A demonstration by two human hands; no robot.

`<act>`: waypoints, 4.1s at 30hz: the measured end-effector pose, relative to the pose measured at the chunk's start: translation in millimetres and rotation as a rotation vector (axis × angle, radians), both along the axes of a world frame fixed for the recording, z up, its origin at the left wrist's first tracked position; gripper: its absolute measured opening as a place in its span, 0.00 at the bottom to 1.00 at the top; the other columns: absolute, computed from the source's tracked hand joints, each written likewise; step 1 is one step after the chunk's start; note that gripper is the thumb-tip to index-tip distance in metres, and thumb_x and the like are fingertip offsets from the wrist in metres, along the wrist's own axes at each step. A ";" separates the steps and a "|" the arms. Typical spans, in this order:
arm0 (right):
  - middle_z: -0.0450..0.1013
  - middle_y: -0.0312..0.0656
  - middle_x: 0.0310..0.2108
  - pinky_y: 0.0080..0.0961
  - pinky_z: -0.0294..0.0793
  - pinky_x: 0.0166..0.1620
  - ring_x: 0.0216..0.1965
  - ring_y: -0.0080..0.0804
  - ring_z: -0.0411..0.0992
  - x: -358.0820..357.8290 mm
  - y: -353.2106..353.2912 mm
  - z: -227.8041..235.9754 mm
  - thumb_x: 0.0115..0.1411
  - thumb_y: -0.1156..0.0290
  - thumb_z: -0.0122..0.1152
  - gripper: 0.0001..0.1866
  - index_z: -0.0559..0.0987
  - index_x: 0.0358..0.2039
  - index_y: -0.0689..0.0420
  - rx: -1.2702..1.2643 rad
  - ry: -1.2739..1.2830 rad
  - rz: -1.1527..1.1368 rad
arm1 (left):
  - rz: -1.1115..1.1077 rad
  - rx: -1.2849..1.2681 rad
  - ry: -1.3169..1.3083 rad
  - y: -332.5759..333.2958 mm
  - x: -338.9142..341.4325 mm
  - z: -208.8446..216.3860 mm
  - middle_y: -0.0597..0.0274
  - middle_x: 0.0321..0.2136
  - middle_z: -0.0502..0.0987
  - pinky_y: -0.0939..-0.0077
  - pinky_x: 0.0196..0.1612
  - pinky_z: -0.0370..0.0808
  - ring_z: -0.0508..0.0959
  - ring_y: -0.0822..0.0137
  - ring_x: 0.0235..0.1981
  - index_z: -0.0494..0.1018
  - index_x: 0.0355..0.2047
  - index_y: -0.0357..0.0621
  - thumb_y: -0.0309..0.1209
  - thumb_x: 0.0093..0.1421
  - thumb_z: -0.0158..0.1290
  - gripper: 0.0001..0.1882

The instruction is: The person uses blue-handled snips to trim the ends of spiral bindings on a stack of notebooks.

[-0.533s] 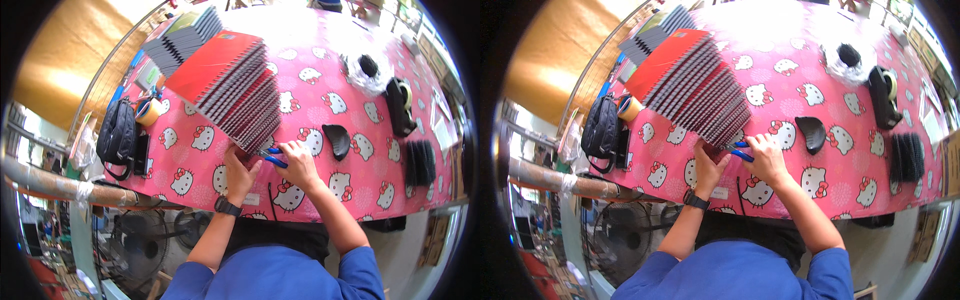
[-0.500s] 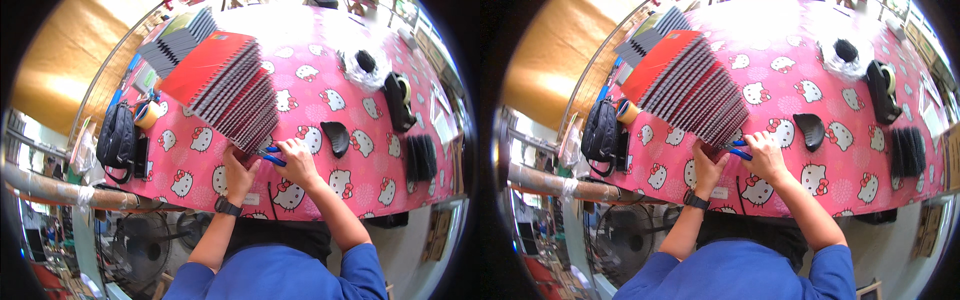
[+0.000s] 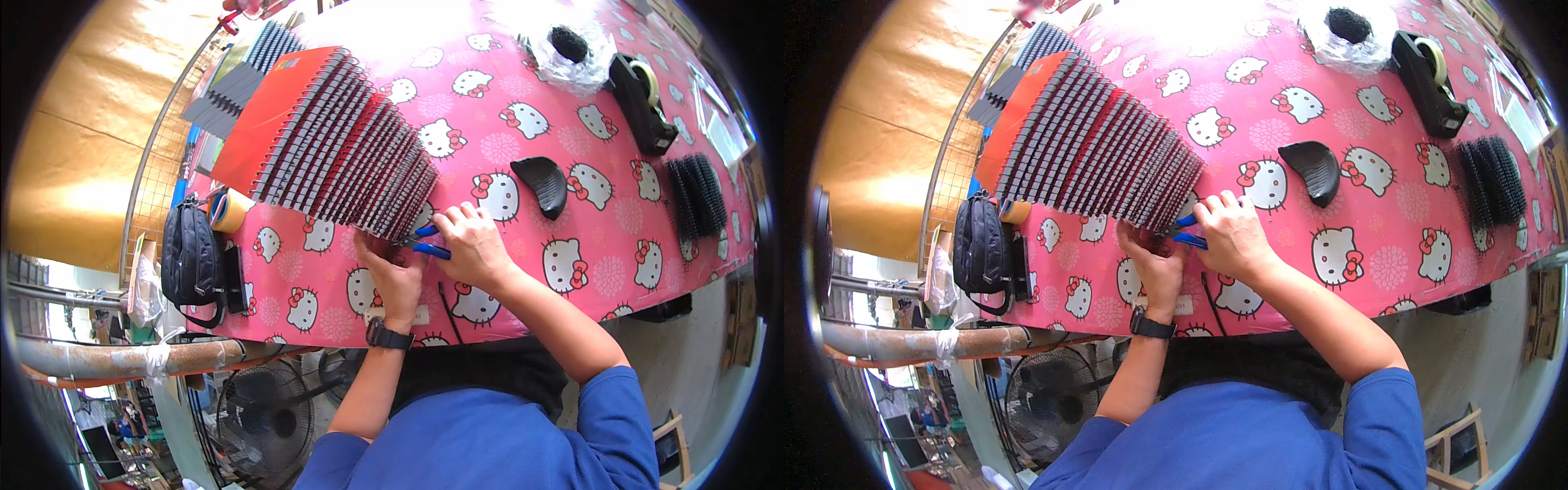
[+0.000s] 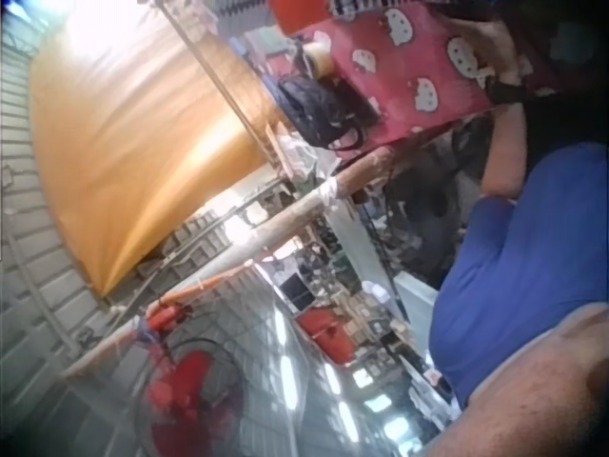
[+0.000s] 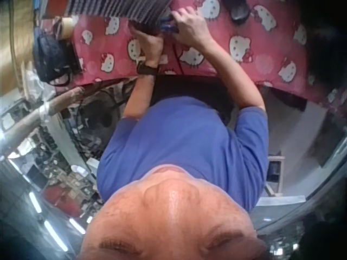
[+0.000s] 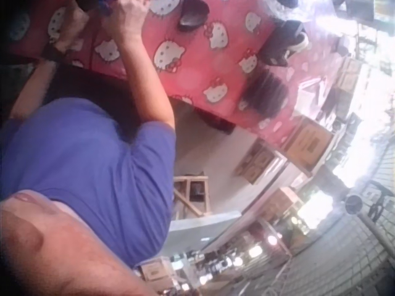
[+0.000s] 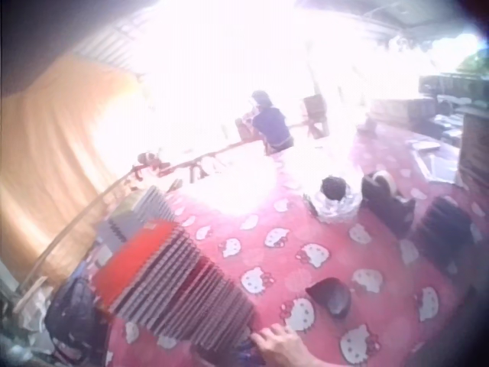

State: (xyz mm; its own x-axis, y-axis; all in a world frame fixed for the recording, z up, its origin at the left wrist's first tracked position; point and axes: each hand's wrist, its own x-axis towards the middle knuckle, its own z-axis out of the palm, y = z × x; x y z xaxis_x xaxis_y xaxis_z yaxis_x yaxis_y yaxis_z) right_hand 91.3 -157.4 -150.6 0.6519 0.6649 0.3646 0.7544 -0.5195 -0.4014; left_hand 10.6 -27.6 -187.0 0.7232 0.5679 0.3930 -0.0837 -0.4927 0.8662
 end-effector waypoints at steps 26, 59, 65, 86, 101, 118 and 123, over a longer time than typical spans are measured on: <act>0.72 0.42 0.29 0.33 0.68 0.39 0.37 0.38 0.72 14.1 2.6 -3.5 0.43 0.65 0.65 0.14 0.77 0.30 0.58 -0.168 0.178 0.095 | -0.001 -0.153 -0.009 -0.2 -0.2 -1.6 0.44 0.59 0.54 0.66 0.57 0.65 0.65 0.55 0.56 0.39 0.64 0.33 0.17 0.43 0.63 0.54; 0.70 0.44 0.36 0.39 0.64 0.48 0.45 0.40 0.68 9.8 0.4 16.1 0.44 0.64 0.64 0.21 0.75 0.39 0.58 -0.311 0.074 -0.002 | 0.190 0.172 0.142 10.6 -6.6 -13.1 0.49 0.44 0.66 0.66 0.49 0.68 0.71 0.58 0.43 0.53 0.53 0.32 0.16 0.55 0.50 0.26; 0.70 0.43 0.35 0.39 0.64 0.47 0.44 0.39 0.68 6.8 7.3 15.5 0.44 0.64 0.64 0.20 0.75 0.37 0.58 -0.329 0.073 -0.009 | 0.127 0.006 0.131 3.1 -5.3 0.1 0.51 0.36 0.68 0.67 0.39 0.70 0.72 0.59 0.34 0.56 0.47 0.31 0.18 0.54 0.53 0.23; 0.71 0.44 0.36 0.37 0.63 0.46 0.44 0.38 0.68 9.0 9.1 15.0 0.44 0.68 0.62 0.16 0.76 0.35 0.58 -0.380 0.022 -0.014 | 0.161 0.132 0.152 4.1 -5.8 -3.6 0.45 0.39 0.67 0.62 0.44 0.68 0.71 0.53 0.38 0.55 0.49 0.29 0.19 0.55 0.48 0.22; 0.74 0.45 0.33 0.36 0.66 0.47 0.41 0.39 0.72 7.5 15.5 20.1 0.49 0.72 0.54 0.10 0.78 0.32 0.58 -0.394 0.140 0.052 | 0.177 0.182 0.160 4.3 -3.9 -5.7 0.48 0.37 0.68 0.62 0.45 0.67 0.71 0.54 0.39 0.57 0.45 0.34 0.17 0.55 0.48 0.17; 0.63 0.43 0.54 0.52 0.46 0.61 0.61 0.40 0.55 31.7 -66.9 -19.6 0.48 0.47 0.65 0.36 0.70 0.53 0.55 -0.069 -0.140 -0.225 | -0.247 0.604 0.350 3.3 -46.4 12.0 0.53 0.43 0.69 0.58 0.50 0.64 0.67 0.51 0.47 0.69 0.42 0.43 0.37 0.57 0.56 0.16; 0.74 0.43 0.40 0.38 0.62 0.52 0.47 0.42 0.68 4.3 -66.7 12.4 0.52 0.68 0.63 0.12 0.77 0.37 0.57 0.430 0.048 -0.083 | -0.157 0.596 0.396 50.1 -73.7 14.3 0.58 0.27 0.72 0.64 0.35 0.69 0.73 0.55 0.31 0.71 0.27 0.42 0.34 0.57 0.56 0.09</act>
State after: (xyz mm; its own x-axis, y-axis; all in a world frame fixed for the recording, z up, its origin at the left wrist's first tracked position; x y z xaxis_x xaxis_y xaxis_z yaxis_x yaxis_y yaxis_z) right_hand 95.6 -224.1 -138.2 0.7197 0.4039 0.5647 0.6923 -0.3560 -0.6276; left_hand -63.1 22.5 -172.7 0.9303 0.2176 0.2952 0.0721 -0.8978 0.4345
